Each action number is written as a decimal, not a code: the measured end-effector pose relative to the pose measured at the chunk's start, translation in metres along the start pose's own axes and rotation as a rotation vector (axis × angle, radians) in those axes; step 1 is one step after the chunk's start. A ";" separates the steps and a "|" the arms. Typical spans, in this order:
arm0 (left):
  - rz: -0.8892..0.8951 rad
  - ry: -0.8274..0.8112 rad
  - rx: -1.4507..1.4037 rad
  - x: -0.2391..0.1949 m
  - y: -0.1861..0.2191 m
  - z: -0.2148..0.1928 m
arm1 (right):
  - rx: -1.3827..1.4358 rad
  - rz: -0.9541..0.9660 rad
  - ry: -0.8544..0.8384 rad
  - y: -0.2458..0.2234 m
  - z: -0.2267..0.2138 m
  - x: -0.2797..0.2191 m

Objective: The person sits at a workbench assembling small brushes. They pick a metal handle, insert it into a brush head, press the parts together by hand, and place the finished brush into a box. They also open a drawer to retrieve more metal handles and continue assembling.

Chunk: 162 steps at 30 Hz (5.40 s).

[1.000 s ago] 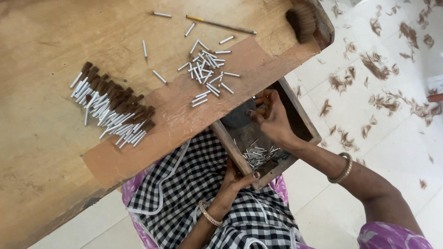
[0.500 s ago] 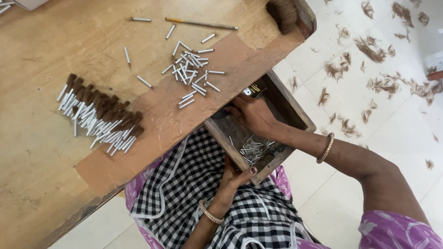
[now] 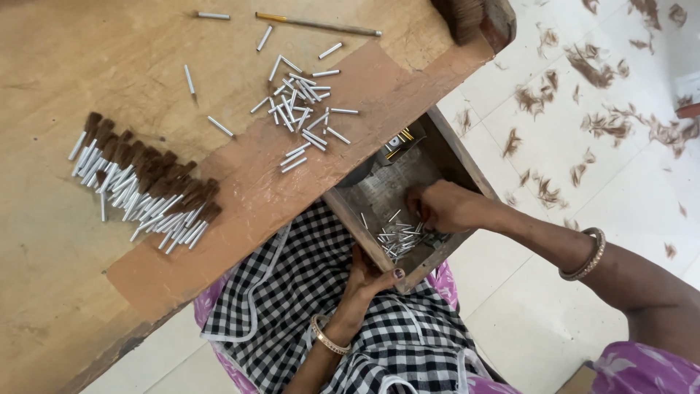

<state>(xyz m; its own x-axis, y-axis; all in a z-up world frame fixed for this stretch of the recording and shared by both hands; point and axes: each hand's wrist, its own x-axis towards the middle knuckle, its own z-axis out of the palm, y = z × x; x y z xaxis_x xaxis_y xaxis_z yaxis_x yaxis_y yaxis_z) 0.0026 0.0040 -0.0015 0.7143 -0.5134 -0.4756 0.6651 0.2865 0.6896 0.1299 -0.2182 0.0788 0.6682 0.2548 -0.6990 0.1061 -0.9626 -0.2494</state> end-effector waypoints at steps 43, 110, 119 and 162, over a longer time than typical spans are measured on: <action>-0.029 -0.008 -0.044 0.003 -0.012 -0.003 | 0.127 -0.530 -0.041 -0.043 0.022 -0.004; -0.045 0.008 -0.101 -0.001 -0.010 -0.002 | -0.127 -0.580 0.034 -0.033 0.005 0.001; -0.115 0.029 -0.058 -0.003 -0.003 0.001 | -0.224 -0.740 -0.014 -0.021 0.009 0.019; -0.146 0.047 -0.129 0.001 -0.021 -0.009 | -0.016 -0.841 0.738 -0.109 -0.154 -0.063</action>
<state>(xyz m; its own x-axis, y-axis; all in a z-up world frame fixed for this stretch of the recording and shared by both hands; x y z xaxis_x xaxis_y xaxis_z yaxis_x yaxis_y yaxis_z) -0.0086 0.0044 -0.0217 0.6152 -0.5197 -0.5928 0.7829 0.3143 0.5370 0.1900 -0.1433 0.2536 0.6518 0.7131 0.2583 0.7358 -0.5122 -0.4430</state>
